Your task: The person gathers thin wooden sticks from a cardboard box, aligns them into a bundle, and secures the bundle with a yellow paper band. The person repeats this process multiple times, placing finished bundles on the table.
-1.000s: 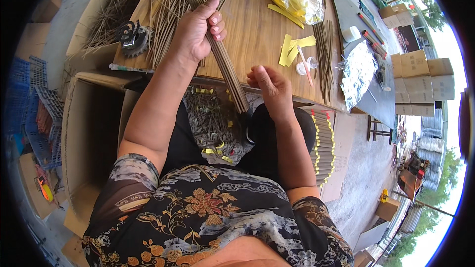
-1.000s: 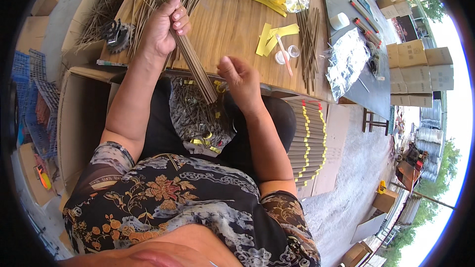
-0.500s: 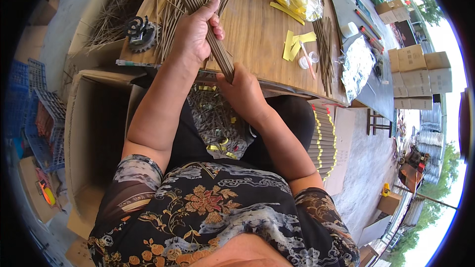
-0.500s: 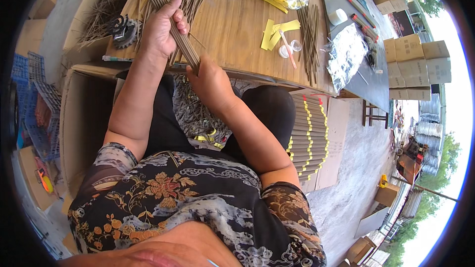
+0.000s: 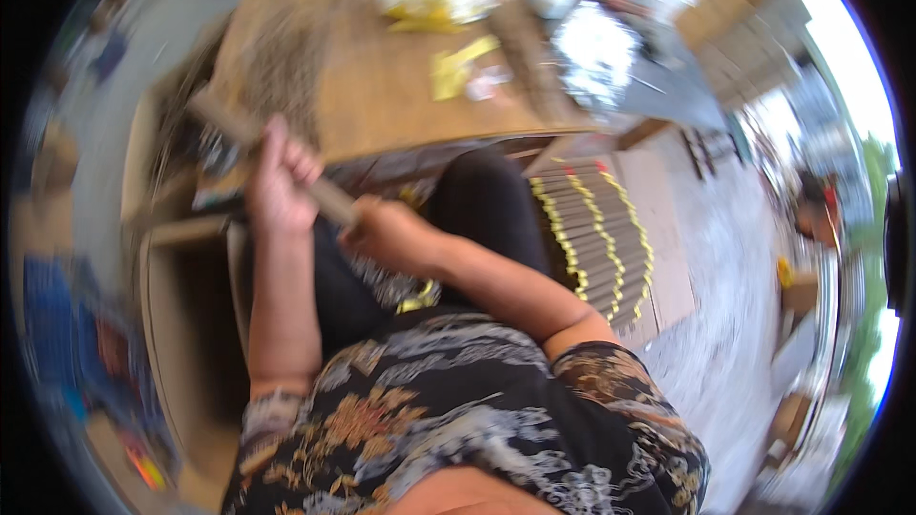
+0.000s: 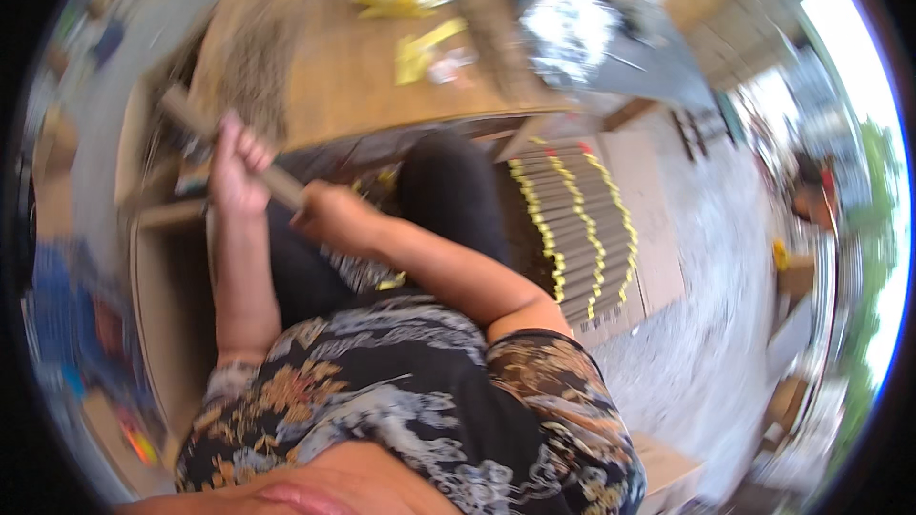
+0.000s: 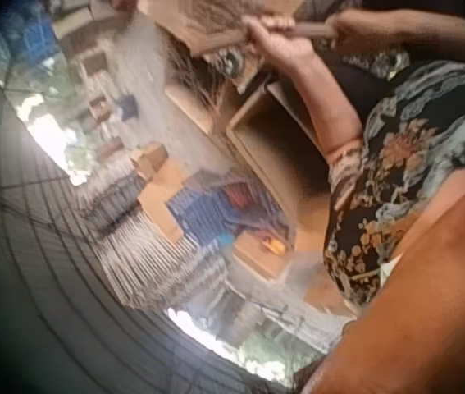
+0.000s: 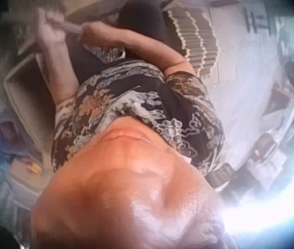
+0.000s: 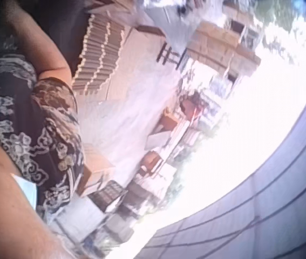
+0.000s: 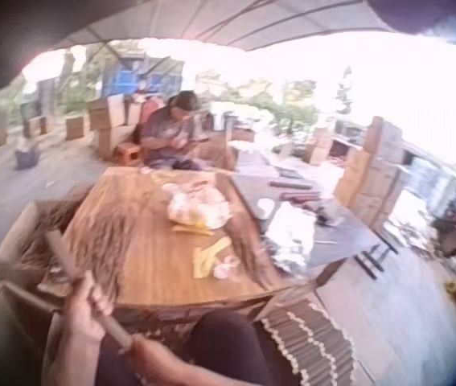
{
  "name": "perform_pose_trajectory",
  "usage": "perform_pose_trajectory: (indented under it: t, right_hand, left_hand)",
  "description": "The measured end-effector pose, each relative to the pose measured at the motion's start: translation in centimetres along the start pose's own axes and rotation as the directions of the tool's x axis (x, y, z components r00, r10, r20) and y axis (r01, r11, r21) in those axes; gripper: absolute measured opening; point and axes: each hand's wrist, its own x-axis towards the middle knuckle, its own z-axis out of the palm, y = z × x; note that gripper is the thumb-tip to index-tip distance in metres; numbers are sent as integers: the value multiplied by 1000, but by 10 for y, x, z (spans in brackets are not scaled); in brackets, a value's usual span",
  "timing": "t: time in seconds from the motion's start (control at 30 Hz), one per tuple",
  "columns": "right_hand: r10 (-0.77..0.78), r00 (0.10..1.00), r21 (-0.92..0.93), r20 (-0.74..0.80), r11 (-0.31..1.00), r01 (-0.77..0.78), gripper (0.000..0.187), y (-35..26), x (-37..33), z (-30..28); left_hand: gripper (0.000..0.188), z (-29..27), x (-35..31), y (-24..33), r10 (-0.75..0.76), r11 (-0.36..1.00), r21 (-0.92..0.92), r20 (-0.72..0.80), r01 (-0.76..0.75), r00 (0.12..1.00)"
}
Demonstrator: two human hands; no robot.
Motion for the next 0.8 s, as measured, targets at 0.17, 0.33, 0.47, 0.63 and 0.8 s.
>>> perform_pose_trajectory:
  t: [0.17, 0.33, 0.47, 0.63, 0.8]
  right_hand:
    - [-11, 864, 692, 503, 604, -395, 20, -29, -24, -24]
    - [63, 970, 562, 234, 805, -188, 18, -22, -44, -26]
    - [-116, 873, 799, 474, 473, -371, 18, -40, -71, -43]
    - [-92, 982, 588, 167, 808, -25, 21, -25, -64, -44]
    - [-128, 940, 8, -317, 990, 138, 34, -17, -44, -25]
  left_hand:
    - [27, 13, -32, -3, -100, 969, -170, 387, 178, 917]
    - [26, 37, -33, -19, -61, 995, -59, 311, 83, 948]
    - [28, 62, -43, -1, -53, 942, -230, 613, 243, 788]
    - [32, 76, -46, -7, -26, 999, 50, 374, 8, 927]
    - [39, 89, -53, -24, 33, 969, 238, 156, -70, 987]
